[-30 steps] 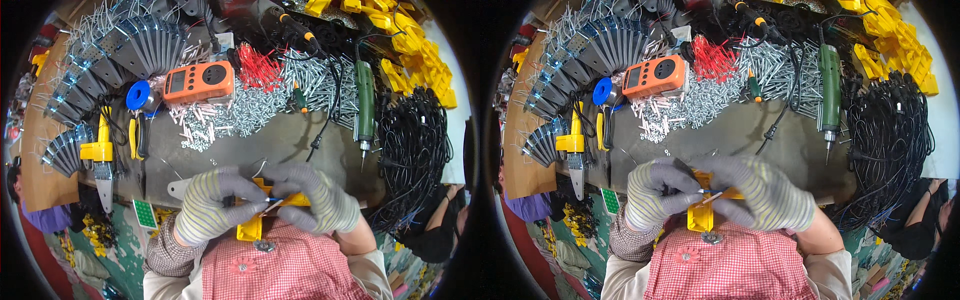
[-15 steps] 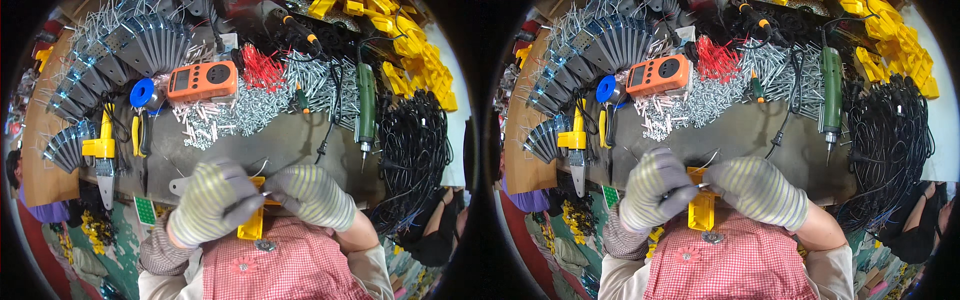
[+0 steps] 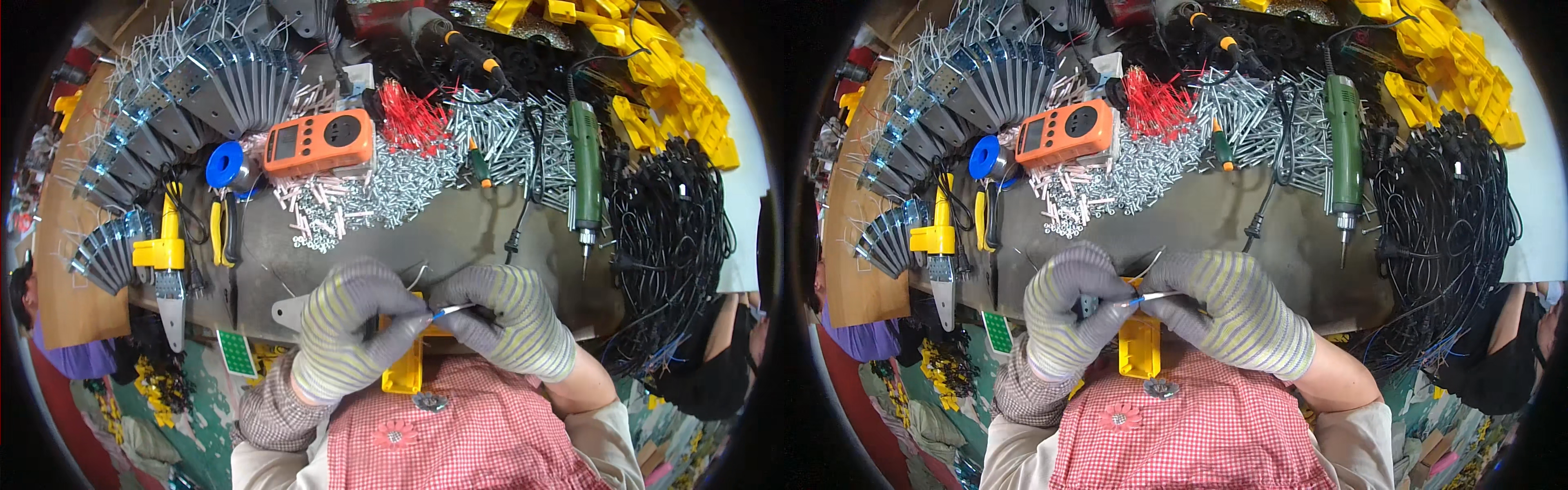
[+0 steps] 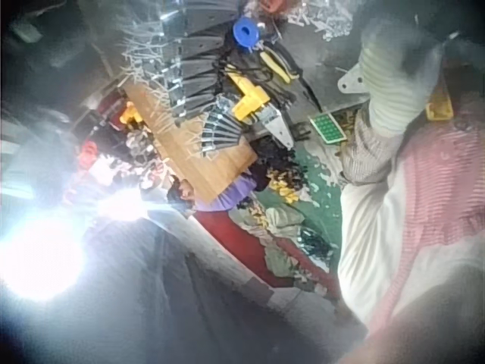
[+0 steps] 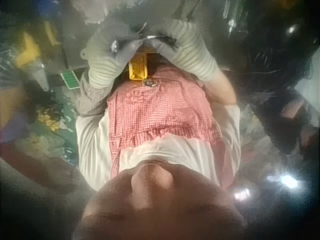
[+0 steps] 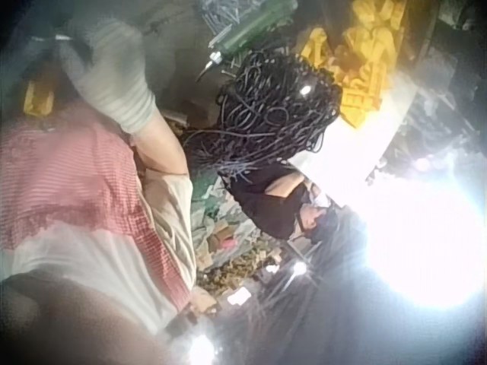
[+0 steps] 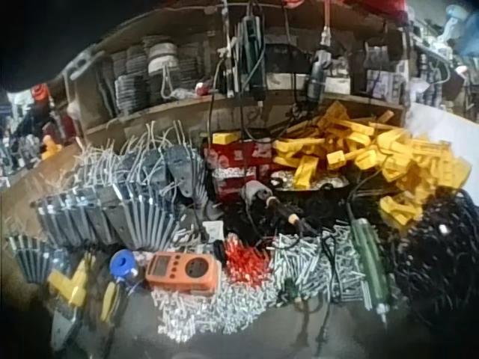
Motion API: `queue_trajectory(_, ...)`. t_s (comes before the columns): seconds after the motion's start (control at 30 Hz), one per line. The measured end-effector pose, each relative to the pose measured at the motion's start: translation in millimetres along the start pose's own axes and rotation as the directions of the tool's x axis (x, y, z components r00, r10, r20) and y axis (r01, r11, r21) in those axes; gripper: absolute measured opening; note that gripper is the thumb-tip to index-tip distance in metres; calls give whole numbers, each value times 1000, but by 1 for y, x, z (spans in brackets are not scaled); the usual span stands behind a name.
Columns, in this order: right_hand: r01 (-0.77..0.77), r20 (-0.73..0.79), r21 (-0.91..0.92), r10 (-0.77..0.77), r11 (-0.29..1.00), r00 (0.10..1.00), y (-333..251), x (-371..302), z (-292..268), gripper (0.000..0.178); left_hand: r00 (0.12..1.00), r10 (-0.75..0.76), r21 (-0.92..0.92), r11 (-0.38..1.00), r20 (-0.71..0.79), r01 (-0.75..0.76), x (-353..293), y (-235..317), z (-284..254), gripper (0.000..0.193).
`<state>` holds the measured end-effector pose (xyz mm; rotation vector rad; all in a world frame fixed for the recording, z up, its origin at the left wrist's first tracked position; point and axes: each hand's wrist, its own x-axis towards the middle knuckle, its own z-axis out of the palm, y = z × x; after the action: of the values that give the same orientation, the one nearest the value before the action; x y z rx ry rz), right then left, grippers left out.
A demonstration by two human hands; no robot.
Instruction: The person assembles yellow plastic housings with wires, screws, and metal plates, then solders the wire connections. Assembly is done with an electric screwdriver and soldering is done with a soldering iron and solder wire.
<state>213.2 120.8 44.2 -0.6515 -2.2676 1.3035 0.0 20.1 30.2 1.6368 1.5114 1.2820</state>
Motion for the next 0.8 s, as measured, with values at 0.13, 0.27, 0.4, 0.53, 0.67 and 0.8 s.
queue_trajectory(0.13, -130, -56, 60, 133, 990, 990, 6, -4, -1, 12, 965, -178, -345, 933, -191, 103, 10, -9, 9, 9)
queue_trajectory(0.27, -281, -65, 529, 369, 801, 927, 33, -16, 0, 14, 973, 227, 539, 815, 37, -211, 73, -24, -1, 7)
queue_trajectory(0.4, -208, -35, 791, 381, 576, 924, 57, -19, 2, 22, 859, 356, 799, 352, 368, -487, 155, -61, 25, 8)
queue_trajectory(0.53, -127, 0, 898, 288, 421, 958, 75, -24, 3, 24, 748, 275, 778, 0, 605, -629, 182, -74, 32, 18)
queue_trajectory(0.67, -169, 23, 877, 312, 450, 950, 70, -23, -3, 26, 729, 423, 745, 166, 538, -646, 179, -64, 25, 11)
queue_trajectory(0.8, -75, -109, 833, 297, 548, 949, 68, -17, 12, 23, 805, 569, 523, 641, 166, -561, 153, -50, 4, 23)
